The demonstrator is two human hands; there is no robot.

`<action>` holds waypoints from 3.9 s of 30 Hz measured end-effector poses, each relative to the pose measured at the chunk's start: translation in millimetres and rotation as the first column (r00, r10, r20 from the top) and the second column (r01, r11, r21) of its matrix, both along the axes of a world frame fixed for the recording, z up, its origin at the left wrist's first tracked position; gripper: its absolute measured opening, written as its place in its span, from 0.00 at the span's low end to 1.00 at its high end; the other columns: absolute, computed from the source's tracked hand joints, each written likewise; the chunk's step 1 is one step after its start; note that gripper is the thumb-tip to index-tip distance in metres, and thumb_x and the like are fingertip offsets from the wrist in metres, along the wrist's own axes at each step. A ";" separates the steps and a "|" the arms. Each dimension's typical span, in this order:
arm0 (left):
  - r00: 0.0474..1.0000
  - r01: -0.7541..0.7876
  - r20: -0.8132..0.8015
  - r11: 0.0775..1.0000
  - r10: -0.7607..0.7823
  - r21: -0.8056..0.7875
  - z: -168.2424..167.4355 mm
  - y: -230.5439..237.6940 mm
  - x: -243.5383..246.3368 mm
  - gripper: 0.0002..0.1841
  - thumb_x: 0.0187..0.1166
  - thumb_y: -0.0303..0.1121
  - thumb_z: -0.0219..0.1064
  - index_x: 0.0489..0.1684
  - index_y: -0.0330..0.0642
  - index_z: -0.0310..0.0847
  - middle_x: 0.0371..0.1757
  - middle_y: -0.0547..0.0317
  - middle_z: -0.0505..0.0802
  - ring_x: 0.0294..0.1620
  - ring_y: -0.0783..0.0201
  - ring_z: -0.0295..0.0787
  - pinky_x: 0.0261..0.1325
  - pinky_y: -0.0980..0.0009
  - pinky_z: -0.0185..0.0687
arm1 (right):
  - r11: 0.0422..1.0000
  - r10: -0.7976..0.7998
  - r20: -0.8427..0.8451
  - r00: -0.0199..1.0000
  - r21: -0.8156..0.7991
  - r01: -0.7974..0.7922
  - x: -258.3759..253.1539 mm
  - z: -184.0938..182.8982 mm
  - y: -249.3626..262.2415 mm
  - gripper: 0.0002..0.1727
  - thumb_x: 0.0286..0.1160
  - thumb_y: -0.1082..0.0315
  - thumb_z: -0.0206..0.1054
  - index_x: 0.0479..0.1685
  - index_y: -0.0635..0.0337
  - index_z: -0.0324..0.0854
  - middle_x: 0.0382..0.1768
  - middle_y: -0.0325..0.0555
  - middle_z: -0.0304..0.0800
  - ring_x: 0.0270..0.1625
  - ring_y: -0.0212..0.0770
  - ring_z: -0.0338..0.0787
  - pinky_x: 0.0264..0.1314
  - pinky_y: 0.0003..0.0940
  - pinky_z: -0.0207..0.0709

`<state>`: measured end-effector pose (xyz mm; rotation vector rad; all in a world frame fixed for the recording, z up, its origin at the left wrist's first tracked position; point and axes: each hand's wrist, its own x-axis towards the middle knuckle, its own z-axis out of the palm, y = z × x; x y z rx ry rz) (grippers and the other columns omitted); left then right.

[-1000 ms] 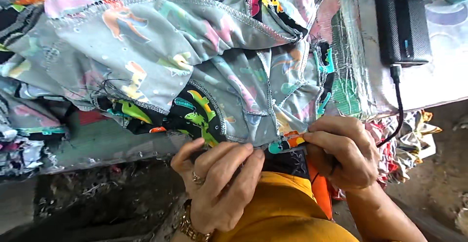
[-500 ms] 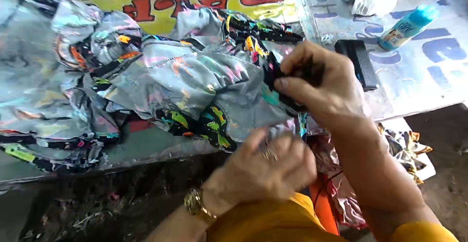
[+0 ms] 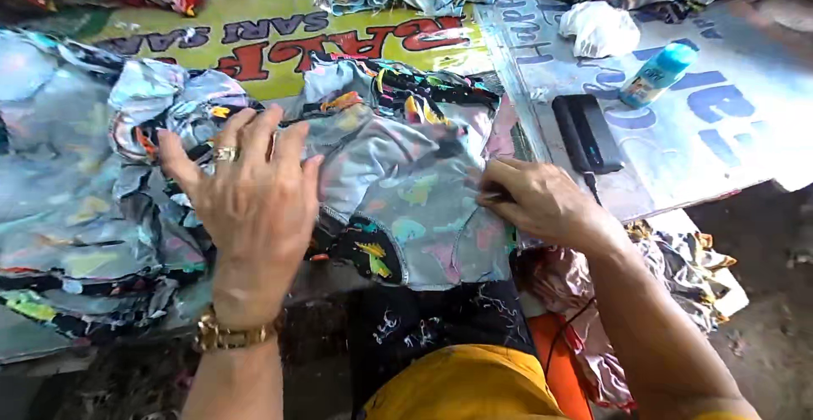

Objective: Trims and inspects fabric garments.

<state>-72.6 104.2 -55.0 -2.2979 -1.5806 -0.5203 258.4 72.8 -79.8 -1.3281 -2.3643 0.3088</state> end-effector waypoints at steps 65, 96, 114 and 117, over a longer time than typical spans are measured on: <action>0.760 0.477 0.397 0.856 -0.515 0.198 -103.0 -114.4 78.6 0.05 0.86 0.30 0.60 0.50 0.46 0.81 0.46 0.59 0.90 0.64 0.61 0.84 0.86 0.51 0.56 | 0.945 0.119 -0.601 0.790 -0.176 -0.276 -29.7 -32.2 -60.9 0.04 0.75 0.75 0.69 0.45 0.63 0.85 0.40 0.38 0.85 0.37 0.22 0.84 0.37 0.14 0.82; 0.681 0.513 0.608 0.859 -0.407 0.000 -66.5 -93.0 88.4 0.07 0.87 0.28 0.59 0.43 0.41 0.85 0.38 0.59 0.93 0.45 0.69 0.87 0.64 0.63 0.70 | 0.991 -0.088 -0.350 0.933 -0.129 0.045 -38.0 -25.9 -86.5 0.16 0.89 0.54 0.56 0.58 0.56 0.78 0.38 0.33 0.84 0.36 0.21 0.83 0.35 0.18 0.77; 0.747 0.369 0.466 0.879 -0.474 0.301 -99.0 -127.1 90.2 0.05 0.82 0.37 0.66 0.49 0.54 0.83 0.52 0.67 0.83 0.60 0.68 0.78 0.84 0.55 0.49 | 0.965 0.017 -0.277 0.961 0.257 0.057 -29.9 -46.7 -101.6 0.08 0.83 0.64 0.67 0.52 0.57 0.86 0.43 0.47 0.95 0.43 0.37 0.92 0.40 0.28 0.80; 0.758 0.371 0.448 0.878 -0.475 0.303 -98.9 -126.4 91.9 0.05 0.81 0.37 0.67 0.49 0.53 0.83 0.45 0.64 0.80 0.52 0.66 0.76 0.81 0.55 0.50 | 0.954 0.038 -0.260 0.965 0.298 0.042 -30.5 -47.7 -99.7 0.07 0.84 0.67 0.65 0.52 0.56 0.85 0.42 0.47 0.95 0.40 0.37 0.90 0.37 0.29 0.77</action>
